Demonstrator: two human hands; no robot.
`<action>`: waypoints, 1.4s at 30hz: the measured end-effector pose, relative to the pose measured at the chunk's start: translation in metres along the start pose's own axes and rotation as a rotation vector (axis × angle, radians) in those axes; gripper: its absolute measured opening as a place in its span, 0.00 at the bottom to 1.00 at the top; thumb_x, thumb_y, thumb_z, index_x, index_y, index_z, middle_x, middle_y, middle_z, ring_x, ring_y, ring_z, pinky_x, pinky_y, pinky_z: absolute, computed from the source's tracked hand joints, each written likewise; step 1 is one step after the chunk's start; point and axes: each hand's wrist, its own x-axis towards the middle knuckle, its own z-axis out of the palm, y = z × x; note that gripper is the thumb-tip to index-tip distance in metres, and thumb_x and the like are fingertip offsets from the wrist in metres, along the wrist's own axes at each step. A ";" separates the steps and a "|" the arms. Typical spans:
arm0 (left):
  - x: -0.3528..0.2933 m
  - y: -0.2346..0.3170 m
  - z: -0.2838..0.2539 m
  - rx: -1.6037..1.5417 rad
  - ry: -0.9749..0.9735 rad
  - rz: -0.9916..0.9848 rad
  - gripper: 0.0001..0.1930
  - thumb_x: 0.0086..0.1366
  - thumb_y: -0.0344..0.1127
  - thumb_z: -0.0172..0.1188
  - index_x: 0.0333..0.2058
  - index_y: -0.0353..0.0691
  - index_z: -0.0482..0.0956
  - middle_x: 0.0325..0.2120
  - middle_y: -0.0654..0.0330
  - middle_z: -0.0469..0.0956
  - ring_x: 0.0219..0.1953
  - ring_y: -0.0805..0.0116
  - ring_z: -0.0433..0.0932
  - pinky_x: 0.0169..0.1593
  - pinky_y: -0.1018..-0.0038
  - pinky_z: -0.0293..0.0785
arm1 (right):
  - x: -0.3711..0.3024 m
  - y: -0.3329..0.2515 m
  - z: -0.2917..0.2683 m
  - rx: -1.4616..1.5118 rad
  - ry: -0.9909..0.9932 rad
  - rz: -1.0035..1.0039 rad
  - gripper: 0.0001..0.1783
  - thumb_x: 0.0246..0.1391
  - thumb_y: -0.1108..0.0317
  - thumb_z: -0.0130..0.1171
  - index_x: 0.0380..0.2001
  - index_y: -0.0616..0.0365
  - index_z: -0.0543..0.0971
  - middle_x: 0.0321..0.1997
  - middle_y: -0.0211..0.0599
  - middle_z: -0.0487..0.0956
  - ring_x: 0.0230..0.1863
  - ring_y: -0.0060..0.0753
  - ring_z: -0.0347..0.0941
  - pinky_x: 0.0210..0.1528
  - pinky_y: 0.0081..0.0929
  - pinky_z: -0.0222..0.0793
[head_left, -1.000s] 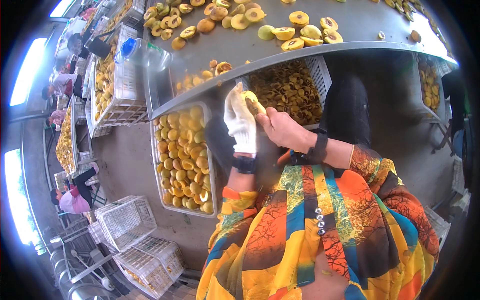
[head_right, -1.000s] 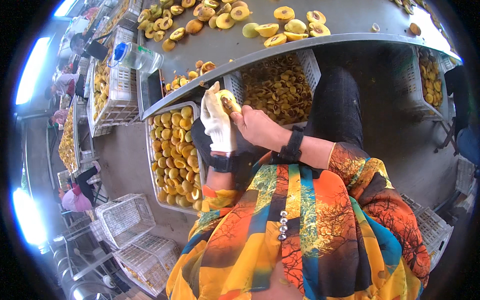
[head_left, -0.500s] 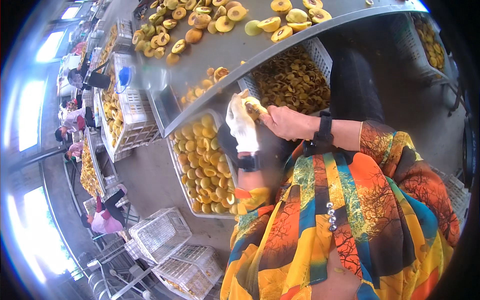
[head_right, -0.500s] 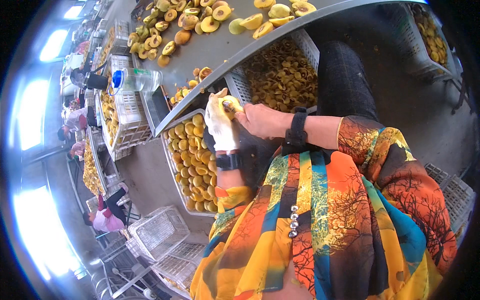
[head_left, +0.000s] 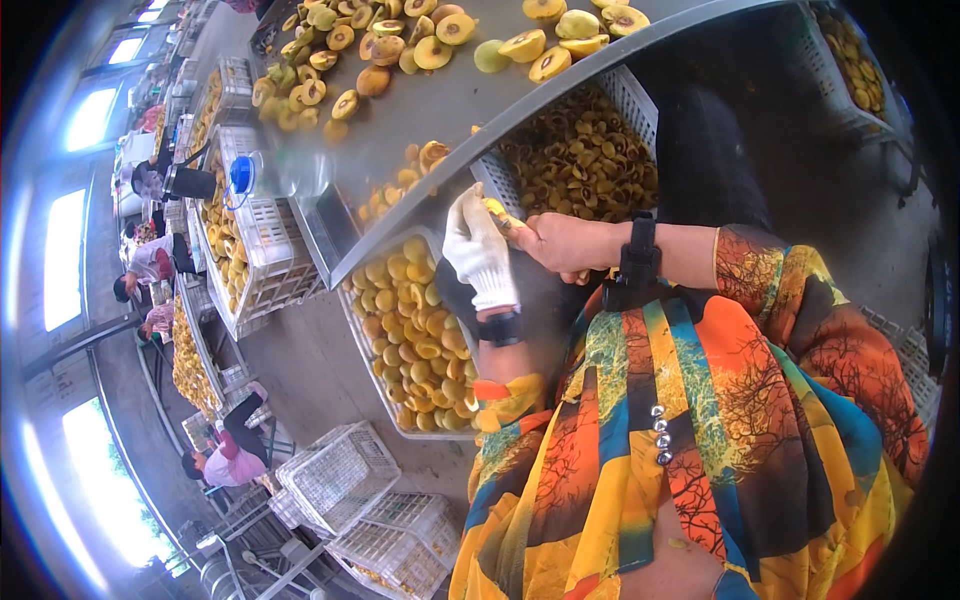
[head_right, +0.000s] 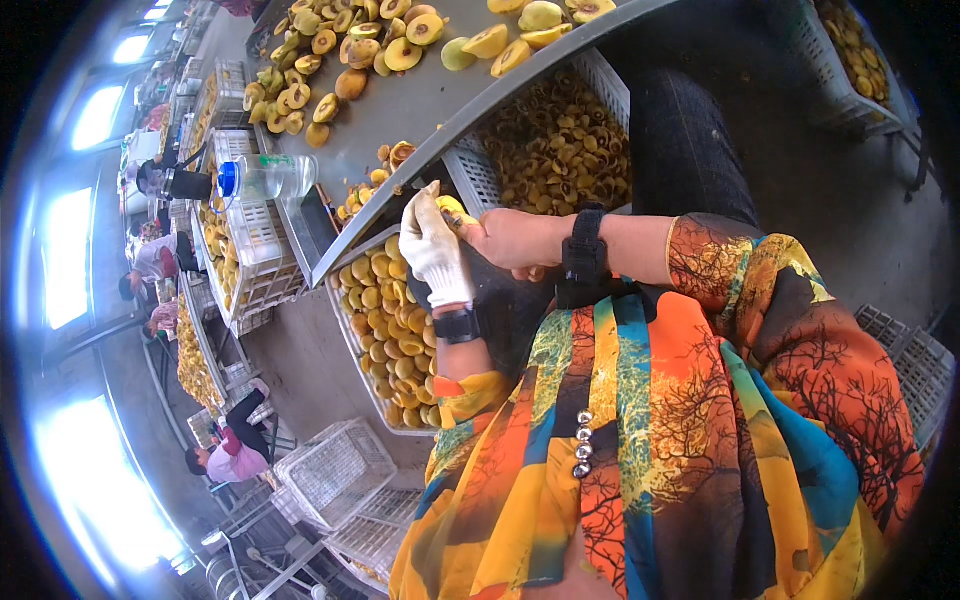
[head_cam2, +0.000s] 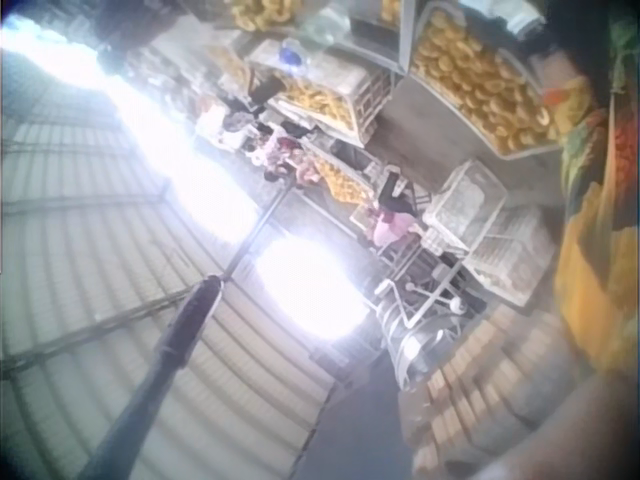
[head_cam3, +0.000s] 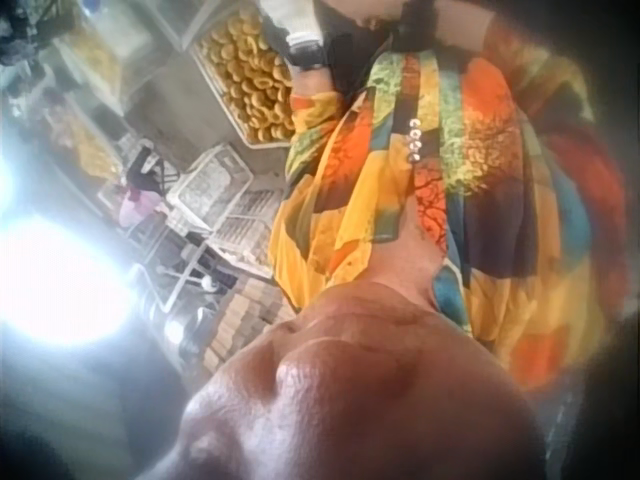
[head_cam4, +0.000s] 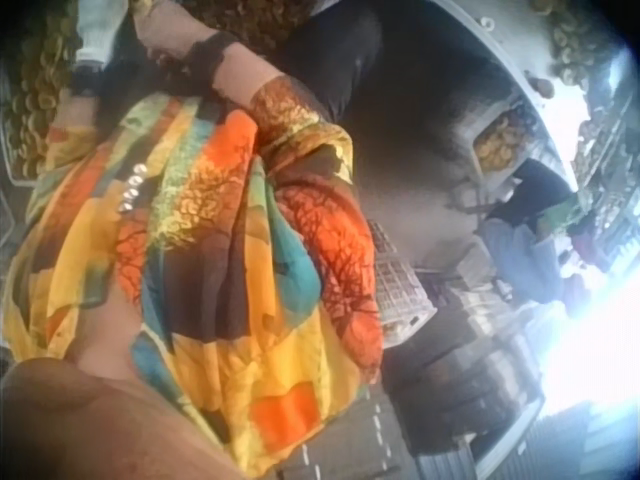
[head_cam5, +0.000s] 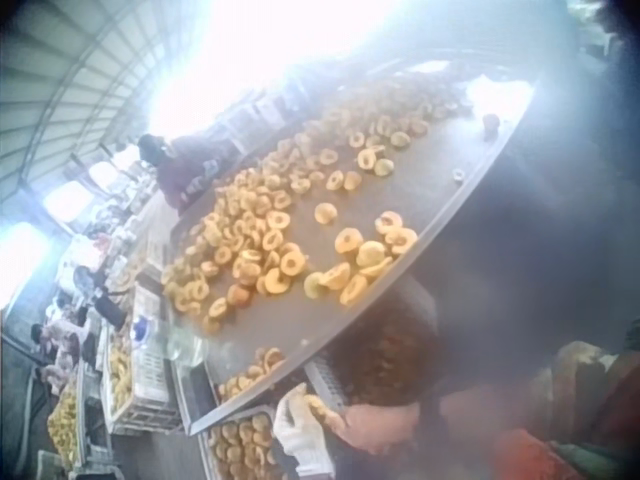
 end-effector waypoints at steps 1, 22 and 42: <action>-0.003 0.000 0.002 -0.003 0.020 0.011 0.15 0.66 0.37 0.48 0.37 0.30 0.78 0.34 0.58 0.79 0.33 0.73 0.75 0.39 0.79 0.71 | 0.001 0.001 -0.001 0.041 -0.021 0.017 0.25 0.63 0.51 0.35 0.36 0.67 0.68 0.14 0.39 0.71 0.14 0.35 0.70 0.16 0.32 0.68; 0.004 -0.009 -0.008 -0.609 -0.149 -0.464 0.22 0.62 0.51 0.54 0.38 0.33 0.74 0.23 0.54 0.76 0.21 0.64 0.75 0.24 0.73 0.72 | -0.009 -0.013 0.016 0.217 -0.024 0.110 0.22 0.63 0.48 0.35 0.33 0.58 0.65 0.18 0.28 0.64 0.10 0.18 0.59 0.10 0.18 0.58; -0.016 -0.033 -0.026 -0.745 0.079 -0.479 0.22 0.66 0.57 0.43 0.38 0.42 0.73 0.23 0.61 0.75 0.20 0.69 0.72 0.21 0.76 0.66 | 0.011 0.014 -0.017 0.940 -0.364 0.077 0.24 0.59 0.40 0.40 0.33 0.52 0.65 0.15 0.17 0.58 0.06 0.09 0.47 0.08 0.14 0.48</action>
